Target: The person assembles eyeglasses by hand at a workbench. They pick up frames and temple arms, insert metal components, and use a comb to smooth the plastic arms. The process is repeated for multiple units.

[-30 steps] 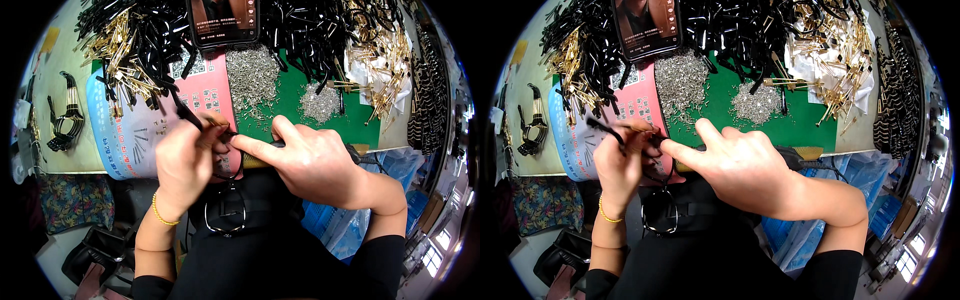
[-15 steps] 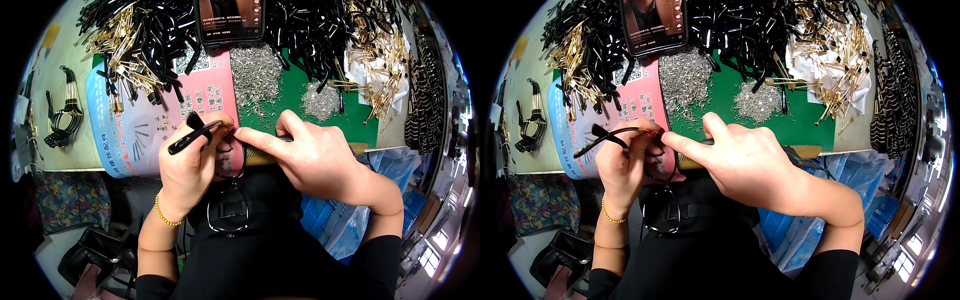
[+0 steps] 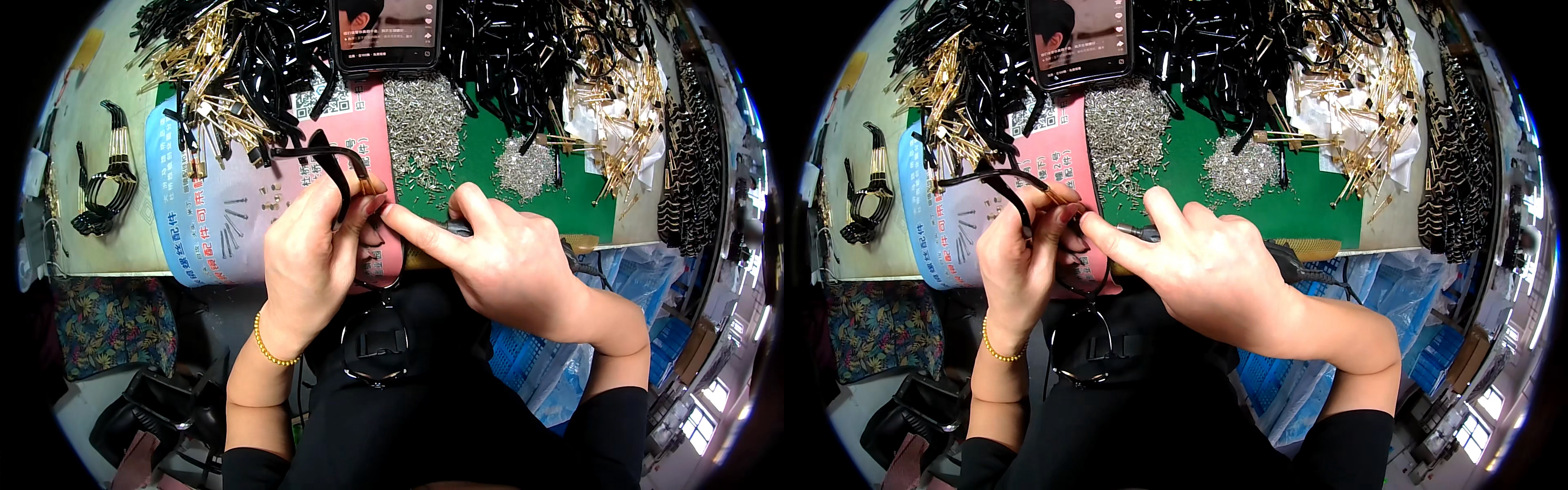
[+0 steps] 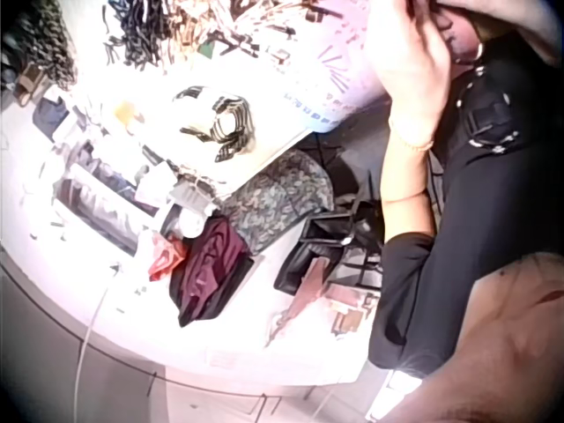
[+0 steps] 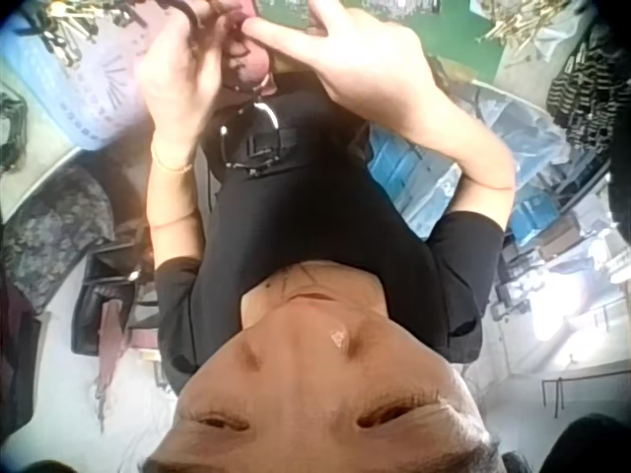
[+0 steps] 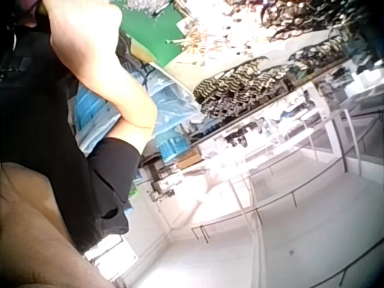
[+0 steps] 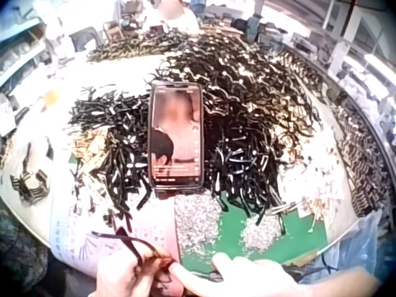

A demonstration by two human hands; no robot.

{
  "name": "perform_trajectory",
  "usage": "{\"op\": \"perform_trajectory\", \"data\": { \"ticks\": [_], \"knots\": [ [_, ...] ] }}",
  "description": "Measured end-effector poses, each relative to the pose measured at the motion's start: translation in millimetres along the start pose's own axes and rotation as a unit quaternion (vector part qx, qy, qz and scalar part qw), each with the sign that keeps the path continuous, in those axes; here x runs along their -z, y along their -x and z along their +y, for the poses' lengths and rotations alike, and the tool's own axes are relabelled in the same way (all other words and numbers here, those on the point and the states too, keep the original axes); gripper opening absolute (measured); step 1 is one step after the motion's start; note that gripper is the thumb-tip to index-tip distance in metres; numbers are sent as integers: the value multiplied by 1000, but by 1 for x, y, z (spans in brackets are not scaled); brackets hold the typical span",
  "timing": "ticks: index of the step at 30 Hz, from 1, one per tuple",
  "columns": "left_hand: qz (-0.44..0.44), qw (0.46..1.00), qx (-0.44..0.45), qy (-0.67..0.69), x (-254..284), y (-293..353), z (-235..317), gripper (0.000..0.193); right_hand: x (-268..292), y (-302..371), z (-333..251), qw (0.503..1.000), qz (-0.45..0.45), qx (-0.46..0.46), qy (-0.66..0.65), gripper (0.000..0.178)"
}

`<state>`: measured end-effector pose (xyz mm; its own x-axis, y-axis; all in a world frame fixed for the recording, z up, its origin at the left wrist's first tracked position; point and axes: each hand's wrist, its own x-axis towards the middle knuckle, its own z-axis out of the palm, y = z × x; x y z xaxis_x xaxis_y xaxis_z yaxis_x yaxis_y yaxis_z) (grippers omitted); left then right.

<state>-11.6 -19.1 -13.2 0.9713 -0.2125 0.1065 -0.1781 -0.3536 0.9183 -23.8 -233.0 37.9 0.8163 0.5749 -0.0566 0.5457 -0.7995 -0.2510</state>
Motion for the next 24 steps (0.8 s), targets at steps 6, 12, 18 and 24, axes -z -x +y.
{"op": "perform_trajectory", "data": {
  "ticks": [6, 12, 18, 24],
  "knots": [
    [-15, 1000, 16, 8, 2, -4, 3, 14, -13, -7, 13, 980, 101, 72, 154, 41],
    [-26, 1000, 7, 7, 1, -6, 3, 11, -17, -13, 17, 985, 101, 80, 114, 37],
    [2, 992, 82, 97, 1, -11, 9, 14, -5, -7, 13, 997, 61, 13, 52, 39],
    [189, 975, -57, 106, 7, -45, -5, 34, 23, 21, 12, 995, -23, -93, 0, 47]
  ]
}}
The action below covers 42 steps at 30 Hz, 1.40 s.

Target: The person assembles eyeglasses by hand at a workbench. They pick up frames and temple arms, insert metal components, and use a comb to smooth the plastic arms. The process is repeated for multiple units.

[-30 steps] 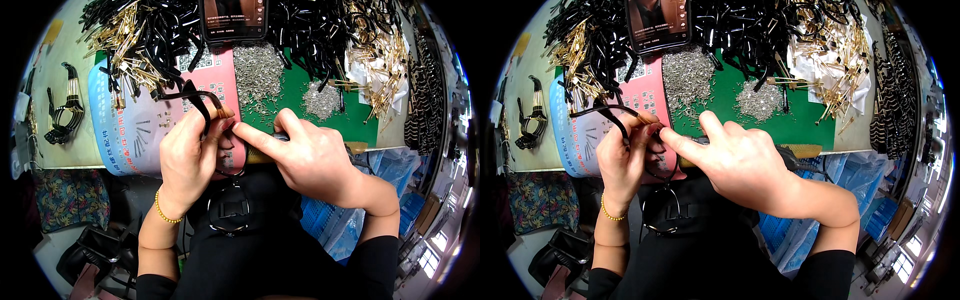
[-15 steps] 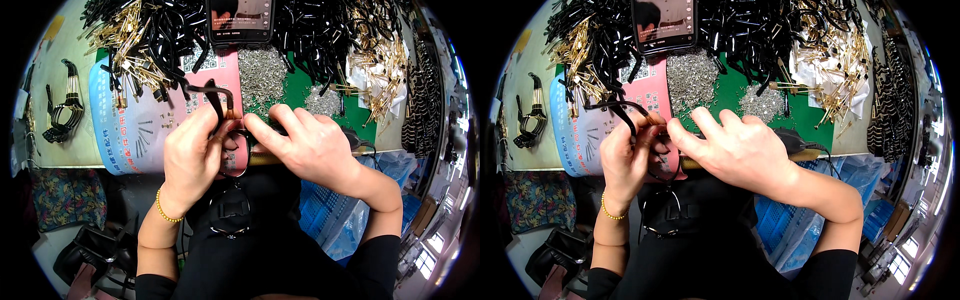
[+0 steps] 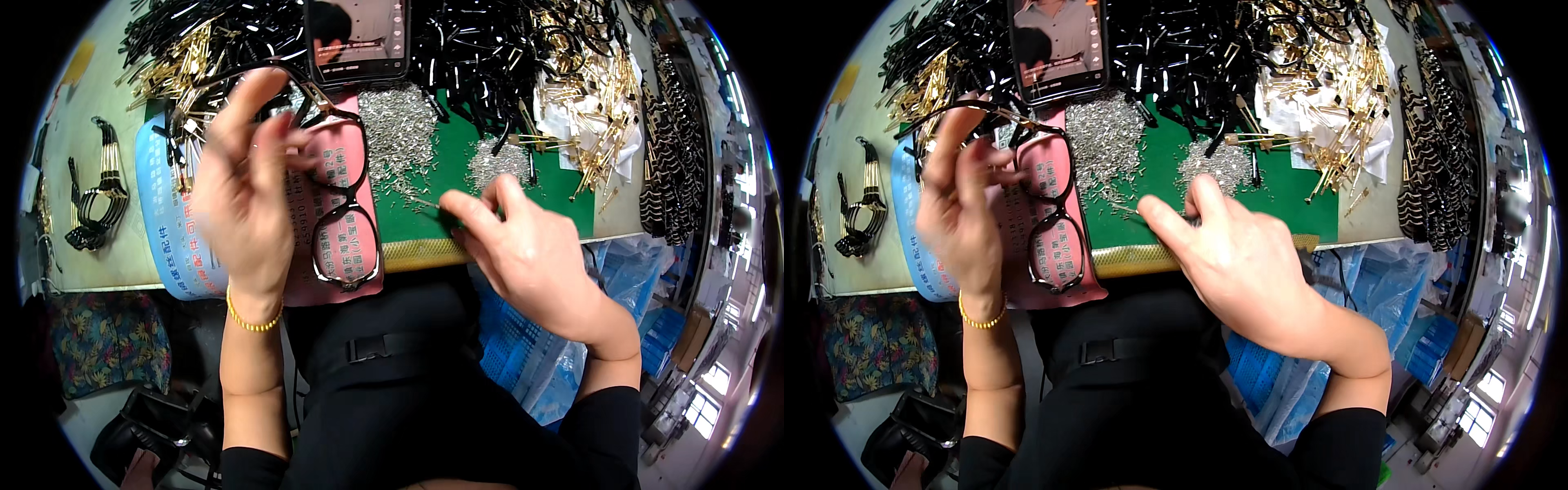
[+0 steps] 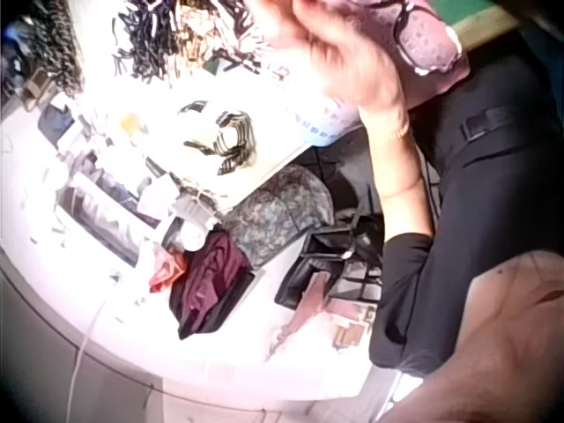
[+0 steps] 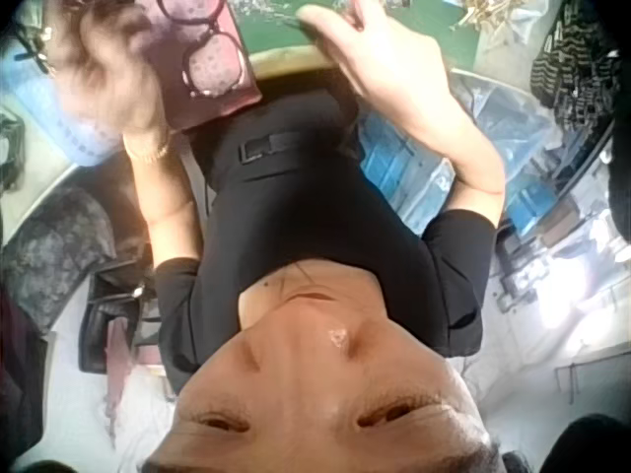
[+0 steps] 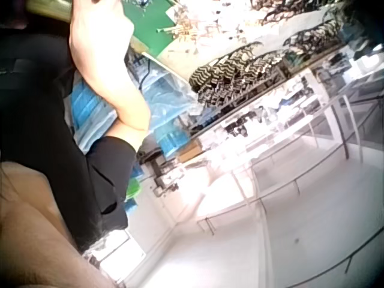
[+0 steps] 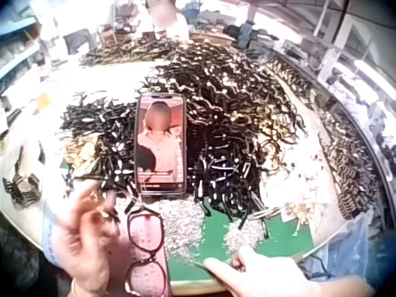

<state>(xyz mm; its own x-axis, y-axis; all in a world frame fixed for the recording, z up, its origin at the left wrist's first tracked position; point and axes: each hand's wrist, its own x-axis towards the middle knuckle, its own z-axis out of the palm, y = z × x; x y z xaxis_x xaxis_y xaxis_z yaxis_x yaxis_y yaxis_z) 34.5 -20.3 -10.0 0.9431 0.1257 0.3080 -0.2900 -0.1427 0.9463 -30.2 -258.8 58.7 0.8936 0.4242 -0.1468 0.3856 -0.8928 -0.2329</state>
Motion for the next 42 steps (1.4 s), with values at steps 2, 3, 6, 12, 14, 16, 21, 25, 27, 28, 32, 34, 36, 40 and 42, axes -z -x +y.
{"op": "perform_trajectory", "data": {
  "ticks": [2, 3, 6, 12, 14, 16, 21, 25, 27, 28, 32, 34, 36, 40, 42],
  "knots": [
    [65, 997, -4, -33, 12, 10, 10, 36, -4, 6, 3, 1000, -15, -12, -1, 52],
    [49, 997, 11, 54, 16, 17, 8, 40, -7, 8, 5, 1000, -11, -8, -3, 55],
    [49, 965, 164, 199, 21, 31, 28, 41, -14, 8, 7, 1000, 9, -11, -9, 49],
    [72, 997, 12, -38, 43, 62, 13, 30, -13, 4, 7, 1000, -2, -3, -11, 49],
    [-3, 987, -42, -157, 54, 68, 15, 18, -14, 3, 9, 1000, -2, 3, -13, 49],
    [-79, 941, -83, -319, 59, 69, 11, 13, -12, 2, 8, 1000, -13, 15, 0, 60],
    [-85, 928, -193, -308, 69, 84, 7, 23, -14, 1, 5, 999, -8, 17, 38, 67],
    [-230, 896, -278, -260, 53, 100, 31, 27, -7, -2, -1, 999, -27, 18, 22, 69],
    [-233, 895, -273, -264, 46, 100, 12, 27, -2, -1, -1, 998, -24, 42, -47, 73],
    [-241, 899, -236, -280, 43, 94, 13, 24, -7, 0, -4, 993, 25, 70, -94, 70],
    [-236, 943, -135, -192, 42, 79, 7, 26, 1, -15, -15, 981, -55, 157, -102, 63],
    [-215, 960, -109, -139, 42, 78, 7, 26, -6, -19, -11, 978, -62, 173, -101, 63],
    [-213, 963, -111, -123, 42, 74, 8, 26, -8, -19, -10, 979, -57, 173, -90, 59],
    [-205, 962, -121, -132, 39, 73, 10, 27, -9, -19, -10, 979, -49, 175, -90, 56],
    [-209, 958, -131, -144, 38, 73, 10, 28, -10, -18, -10, 980, -47, 173, -87, 54]
  ]
}}
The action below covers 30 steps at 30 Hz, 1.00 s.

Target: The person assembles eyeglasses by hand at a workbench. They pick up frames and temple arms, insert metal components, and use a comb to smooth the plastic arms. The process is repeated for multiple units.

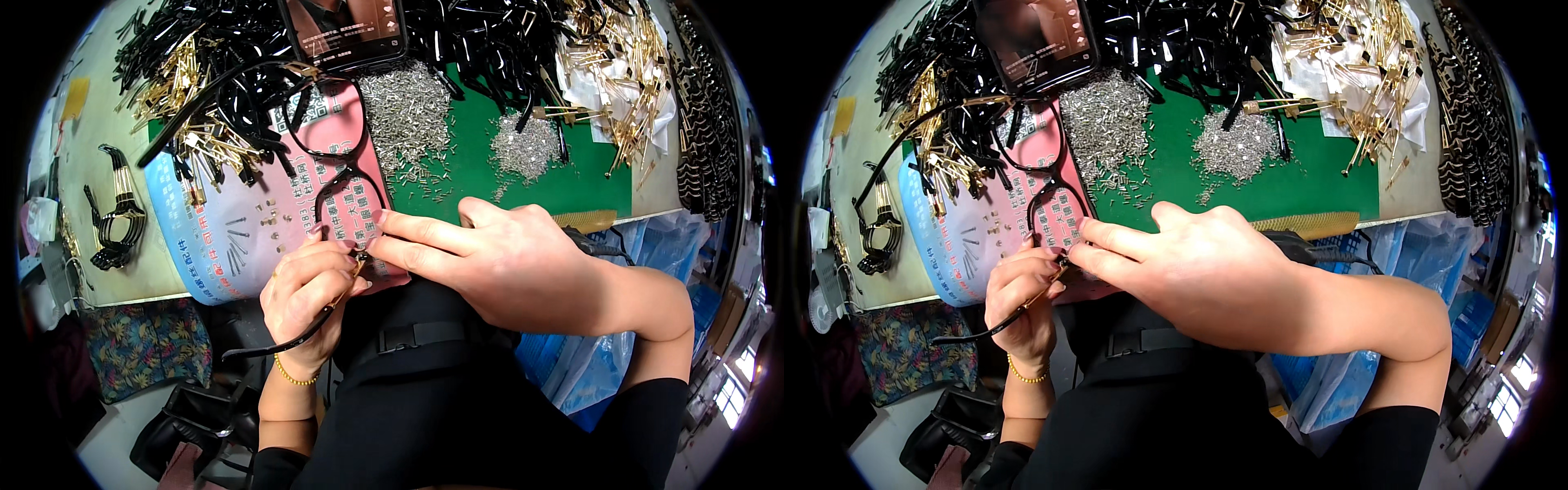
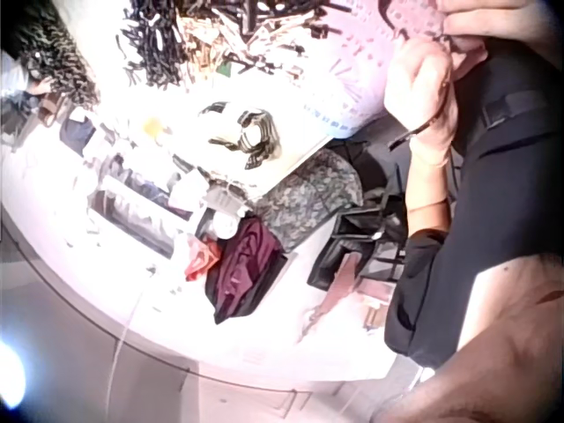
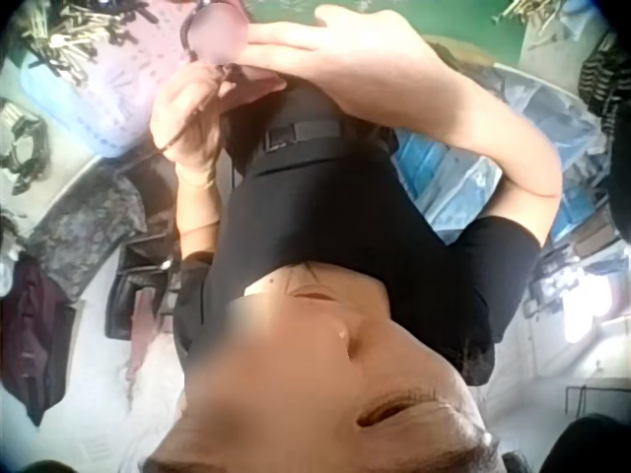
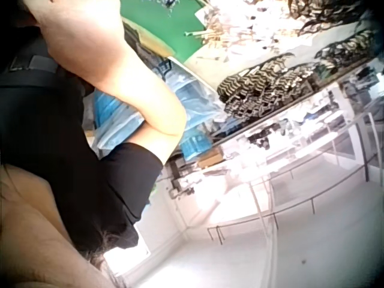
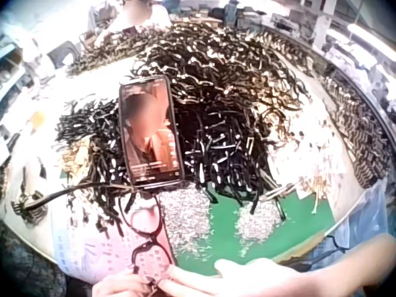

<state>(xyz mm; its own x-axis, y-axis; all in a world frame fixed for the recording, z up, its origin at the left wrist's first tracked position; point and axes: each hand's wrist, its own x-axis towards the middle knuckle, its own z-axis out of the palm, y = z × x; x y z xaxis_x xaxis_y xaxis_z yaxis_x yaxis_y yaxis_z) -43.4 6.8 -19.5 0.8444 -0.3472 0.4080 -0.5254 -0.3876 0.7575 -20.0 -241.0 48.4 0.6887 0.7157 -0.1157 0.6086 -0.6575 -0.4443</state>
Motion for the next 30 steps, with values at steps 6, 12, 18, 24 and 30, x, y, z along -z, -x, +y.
{"op": "perform_trajectory", "data": {
  "ticks": [6, 12, 18, 24, 30],
  "knots": [
    [-13, 999, -22, -34, 2, -1, -1, 31, -3, 0, 0, 1000, 5, -9, 9, 55],
    [-38, 994, -50, -84, 3, -9, 0, 27, -5, 0, 1, 1000, -4, -20, -2, 64],
    [-22, 996, 82, 3, 5, -11, 0, 28, -3, -3, 3, 999, -20, -18, -18, 65],
    [-54, 997, 3, -49, 6, -8, 0, 34, -4, -2, 3, 1000, -17, -15, -20, 65],
    [-48, 998, -11, -31, 6, 2, -3, 32, 4, -8, 6, 999, -17, 19, -21, 48]
  ]
}}
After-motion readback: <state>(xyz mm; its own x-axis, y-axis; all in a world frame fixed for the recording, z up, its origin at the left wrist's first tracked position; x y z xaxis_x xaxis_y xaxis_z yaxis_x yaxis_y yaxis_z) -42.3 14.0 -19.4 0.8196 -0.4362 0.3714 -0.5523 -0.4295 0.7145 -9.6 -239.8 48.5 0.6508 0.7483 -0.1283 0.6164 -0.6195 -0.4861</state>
